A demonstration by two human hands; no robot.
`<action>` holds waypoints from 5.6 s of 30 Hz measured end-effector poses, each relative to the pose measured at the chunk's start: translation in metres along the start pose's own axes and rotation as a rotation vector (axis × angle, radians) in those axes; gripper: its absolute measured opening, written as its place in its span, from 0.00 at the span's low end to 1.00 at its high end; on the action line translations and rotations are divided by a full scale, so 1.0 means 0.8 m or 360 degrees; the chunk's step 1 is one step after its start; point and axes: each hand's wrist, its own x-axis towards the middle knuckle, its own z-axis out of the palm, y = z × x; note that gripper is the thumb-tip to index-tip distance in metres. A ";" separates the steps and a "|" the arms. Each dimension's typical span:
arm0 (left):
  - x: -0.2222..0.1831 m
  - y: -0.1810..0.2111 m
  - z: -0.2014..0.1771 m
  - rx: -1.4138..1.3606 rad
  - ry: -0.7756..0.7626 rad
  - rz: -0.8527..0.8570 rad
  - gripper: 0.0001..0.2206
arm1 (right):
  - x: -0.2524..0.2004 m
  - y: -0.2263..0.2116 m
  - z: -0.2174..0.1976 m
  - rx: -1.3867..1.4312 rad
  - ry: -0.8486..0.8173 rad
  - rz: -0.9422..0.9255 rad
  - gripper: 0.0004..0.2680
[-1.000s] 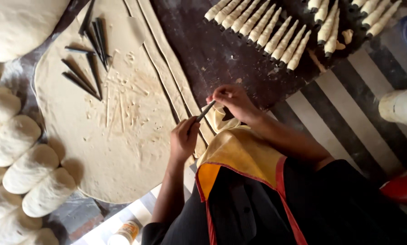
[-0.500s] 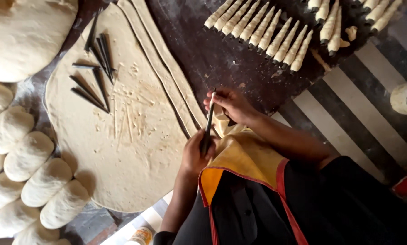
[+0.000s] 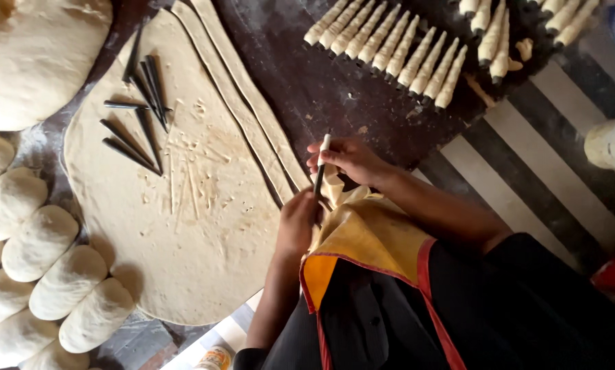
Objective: The person wraps strips of dough spirally around black conical baking molds by hand and places the finished dough-covered molds in rows on the floured table alongside previously completed ones. They repeatedly take a dough strip, press it onto a mold, rotate and wrap it, then set it with the growing batch.
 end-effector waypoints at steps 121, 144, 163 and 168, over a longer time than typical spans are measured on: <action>0.037 -0.069 0.009 -0.0980 0.0008 0.0533 0.01 | -0.031 0.019 0.011 -0.0315 -0.0142 -0.0138 0.15; 0.037 -0.066 0.005 -0.1231 0.0098 0.0296 0.03 | -0.029 0.005 0.033 -0.0311 -0.0195 -0.0045 0.12; 0.024 -0.053 0.040 -0.0686 0.0445 0.0674 0.06 | -0.014 0.006 -0.008 -0.0352 -0.0379 0.0217 0.13; 0.006 -0.056 0.066 -0.1341 0.0333 0.0397 0.05 | -0.024 0.003 -0.023 -0.0248 -0.0468 0.0136 0.14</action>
